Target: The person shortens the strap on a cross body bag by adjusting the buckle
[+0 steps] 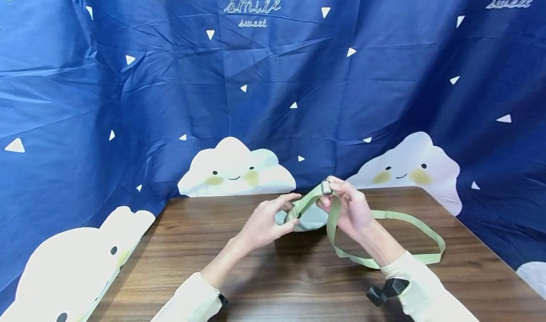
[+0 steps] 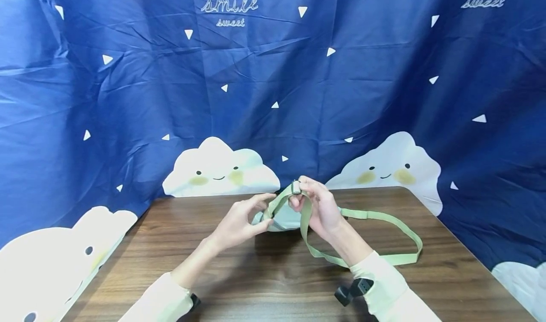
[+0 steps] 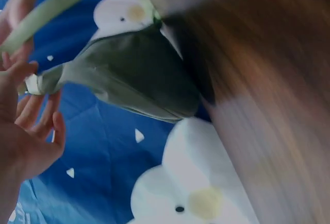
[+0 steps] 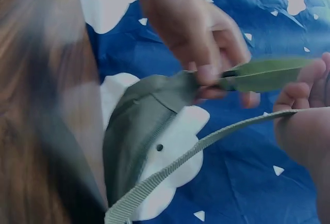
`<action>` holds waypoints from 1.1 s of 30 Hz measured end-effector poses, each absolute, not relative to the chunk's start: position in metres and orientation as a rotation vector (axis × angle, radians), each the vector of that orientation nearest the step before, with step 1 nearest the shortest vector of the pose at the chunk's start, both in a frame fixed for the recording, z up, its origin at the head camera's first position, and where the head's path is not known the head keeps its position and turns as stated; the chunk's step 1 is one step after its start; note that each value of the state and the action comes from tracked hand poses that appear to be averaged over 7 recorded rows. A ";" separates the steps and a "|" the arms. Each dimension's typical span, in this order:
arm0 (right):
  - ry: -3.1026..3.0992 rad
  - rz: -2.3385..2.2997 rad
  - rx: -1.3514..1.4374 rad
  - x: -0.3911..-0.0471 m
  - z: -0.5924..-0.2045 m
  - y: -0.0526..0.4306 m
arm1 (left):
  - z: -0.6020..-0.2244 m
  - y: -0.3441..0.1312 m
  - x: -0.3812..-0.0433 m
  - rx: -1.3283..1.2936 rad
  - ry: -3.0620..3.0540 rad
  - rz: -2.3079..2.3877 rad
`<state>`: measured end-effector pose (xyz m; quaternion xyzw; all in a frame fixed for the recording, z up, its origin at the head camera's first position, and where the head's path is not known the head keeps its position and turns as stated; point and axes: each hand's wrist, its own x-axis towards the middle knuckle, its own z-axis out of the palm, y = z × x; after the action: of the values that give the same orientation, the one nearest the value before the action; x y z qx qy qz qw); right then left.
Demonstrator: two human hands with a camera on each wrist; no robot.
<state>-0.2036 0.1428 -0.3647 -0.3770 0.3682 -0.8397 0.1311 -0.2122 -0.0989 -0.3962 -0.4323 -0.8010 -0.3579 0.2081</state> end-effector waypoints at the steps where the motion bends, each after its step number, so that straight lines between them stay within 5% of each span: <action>1: 1.070 -2.458 -1.078 -0.205 -0.364 0.144 | -0.396 -0.102 -0.214 -1.190 -2.250 -0.953; 12: 1.924 -2.100 -0.920 -0.210 -0.385 0.141 | -0.392 -0.108 -0.209 -1.207 -2.300 -0.892; 33: 2.021 -1.851 -1.029 -0.205 -0.375 0.143 | -0.344 -0.098 -0.168 -1.303 -2.028 -1.212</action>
<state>-0.2047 0.1425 -0.3747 -0.3495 0.6865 -0.6286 0.1069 -0.1680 -0.0984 -0.3438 -0.4712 -0.7333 -0.4381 0.2200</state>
